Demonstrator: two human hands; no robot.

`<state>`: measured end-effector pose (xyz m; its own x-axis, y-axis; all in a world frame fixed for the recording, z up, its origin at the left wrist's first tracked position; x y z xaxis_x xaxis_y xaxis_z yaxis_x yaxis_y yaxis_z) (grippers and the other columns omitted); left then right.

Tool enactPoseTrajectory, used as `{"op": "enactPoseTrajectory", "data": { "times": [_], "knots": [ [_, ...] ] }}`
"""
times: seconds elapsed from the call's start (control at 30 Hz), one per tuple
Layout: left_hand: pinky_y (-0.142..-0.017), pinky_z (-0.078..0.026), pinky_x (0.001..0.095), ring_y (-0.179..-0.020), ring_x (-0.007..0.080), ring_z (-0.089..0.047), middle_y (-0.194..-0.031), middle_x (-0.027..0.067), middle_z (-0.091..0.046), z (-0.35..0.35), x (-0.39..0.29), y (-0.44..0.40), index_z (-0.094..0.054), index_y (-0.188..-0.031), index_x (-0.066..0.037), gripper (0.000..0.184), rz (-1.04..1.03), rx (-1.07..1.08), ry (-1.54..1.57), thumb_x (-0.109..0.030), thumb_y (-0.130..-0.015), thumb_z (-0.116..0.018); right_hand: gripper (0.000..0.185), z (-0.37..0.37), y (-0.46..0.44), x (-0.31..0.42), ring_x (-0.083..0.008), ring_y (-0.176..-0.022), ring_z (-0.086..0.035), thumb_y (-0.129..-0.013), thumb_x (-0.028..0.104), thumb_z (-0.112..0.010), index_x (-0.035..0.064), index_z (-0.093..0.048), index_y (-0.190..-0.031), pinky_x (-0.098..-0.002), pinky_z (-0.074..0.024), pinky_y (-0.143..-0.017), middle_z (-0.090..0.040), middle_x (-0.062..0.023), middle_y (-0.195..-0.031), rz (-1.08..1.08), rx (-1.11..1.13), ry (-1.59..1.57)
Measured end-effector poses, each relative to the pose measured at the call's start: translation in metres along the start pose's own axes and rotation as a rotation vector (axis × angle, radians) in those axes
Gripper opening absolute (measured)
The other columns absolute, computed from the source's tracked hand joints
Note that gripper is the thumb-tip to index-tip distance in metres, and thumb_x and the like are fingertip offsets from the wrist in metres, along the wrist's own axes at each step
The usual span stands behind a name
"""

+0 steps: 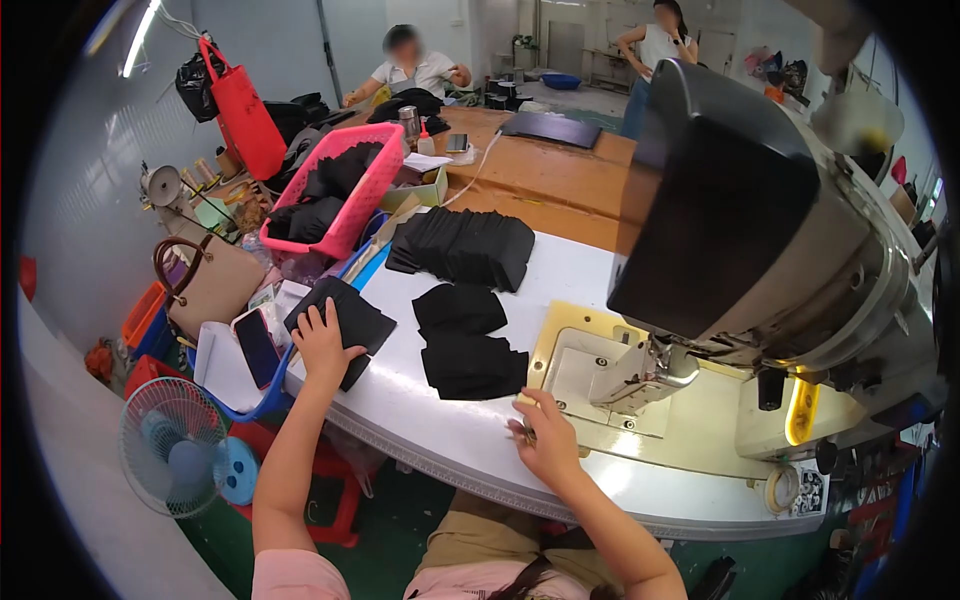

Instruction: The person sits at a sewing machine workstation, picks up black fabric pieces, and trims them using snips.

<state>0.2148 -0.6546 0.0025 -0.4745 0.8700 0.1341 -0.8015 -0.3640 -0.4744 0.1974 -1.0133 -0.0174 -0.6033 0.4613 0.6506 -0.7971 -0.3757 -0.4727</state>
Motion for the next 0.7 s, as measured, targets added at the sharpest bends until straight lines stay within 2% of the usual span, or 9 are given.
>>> {"op": "enactPoseTrajectory", "data": {
  "times": [0.23,0.33,0.43,0.53,0.63,0.7],
  "knots": [
    [-0.080,-0.034,0.0437,-0.098,0.0294,-0.044,-0.115,0.0167,-0.044,0.025,-0.023,0.004,-0.037,-0.132,-0.012,0.098,-0.060,-0.023,-0.078,-0.038,-0.049,-0.083,0.022,0.029,0.048,-0.013,-0.0310,-0.074,-0.060,-0.072,0.007,-0.066,0.0043,-0.058,-0.092,-0.0380,-0.0490,-0.062,-0.054,-0.0128,-0.107,-0.056,-0.039,0.022],
    [-0.075,-0.034,0.0410,-0.094,0.0279,-0.046,-0.107,0.0143,-0.046,0.038,-0.042,0.013,-0.038,-0.131,-0.012,0.094,-0.188,-0.176,-0.160,-0.035,-0.051,-0.082,0.021,0.030,0.047,-0.010,-0.0310,-0.073,-0.060,-0.071,0.007,-0.066,0.0039,-0.058,-0.091,-0.0379,-0.0489,-0.062,-0.055,-0.0125,-0.105,-0.045,-0.041,0.051],
    [-0.076,-0.037,0.0408,-0.096,0.0296,-0.047,-0.107,0.0156,-0.047,0.031,-0.048,0.014,-0.037,-0.132,-0.014,0.094,-0.180,-0.063,-0.030,-0.030,-0.052,-0.082,0.019,0.028,0.049,-0.007,-0.0305,-0.072,-0.060,-0.072,0.008,-0.065,0.0038,-0.058,-0.090,-0.0375,-0.0486,-0.060,-0.055,-0.0111,-0.102,-0.029,-0.035,0.086],
    [-0.070,-0.040,0.0367,-0.090,0.0270,-0.050,-0.097,0.0120,-0.048,0.027,-0.044,0.009,-0.037,-0.131,-0.013,0.093,-0.201,-0.054,-0.047,-0.031,-0.052,-0.082,0.018,0.028,0.051,-0.007,-0.0298,-0.069,-0.060,-0.073,0.009,-0.065,0.0036,-0.058,-0.088,-0.0371,-0.0484,-0.059,-0.055,-0.0100,-0.098,0.021,-0.046,0.095],
    [-0.072,-0.044,0.0394,-0.090,0.0300,-0.054,-0.098,0.0137,-0.051,0.030,-0.035,0.002,-0.038,-0.130,-0.012,0.089,-0.178,0.073,0.089,-0.028,-0.054,-0.082,0.016,0.025,0.052,-0.009,-0.0293,-0.070,-0.059,-0.074,0.009,-0.065,0.0039,-0.058,-0.087,-0.0371,-0.0482,-0.058,-0.056,-0.0098,-0.092,0.036,-0.025,0.060],
    [-0.077,-0.045,0.0416,-0.094,0.0326,-0.055,-0.103,0.0166,-0.052,0.060,-0.025,-0.001,-0.038,-0.129,-0.012,0.087,-0.129,-0.034,0.400,-0.027,-0.055,-0.082,0.019,0.028,0.052,-0.010,-0.0298,-0.072,-0.059,-0.072,0.006,-0.066,0.0036,-0.058,-0.089,-0.0361,-0.0487,-0.061,-0.057,-0.0093,-0.089,0.005,-0.024,0.050]
  ]
}}
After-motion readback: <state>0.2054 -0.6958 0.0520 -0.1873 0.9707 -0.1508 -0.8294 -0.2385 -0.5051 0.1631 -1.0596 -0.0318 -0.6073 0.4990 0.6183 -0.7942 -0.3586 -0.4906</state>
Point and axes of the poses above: each hand's wrist, its own y-axis away from the middle knuckle, its own z-axis out of the back of the hand, x = y × z, the point moved 10 cm from there along -y, towards the middle knuckle
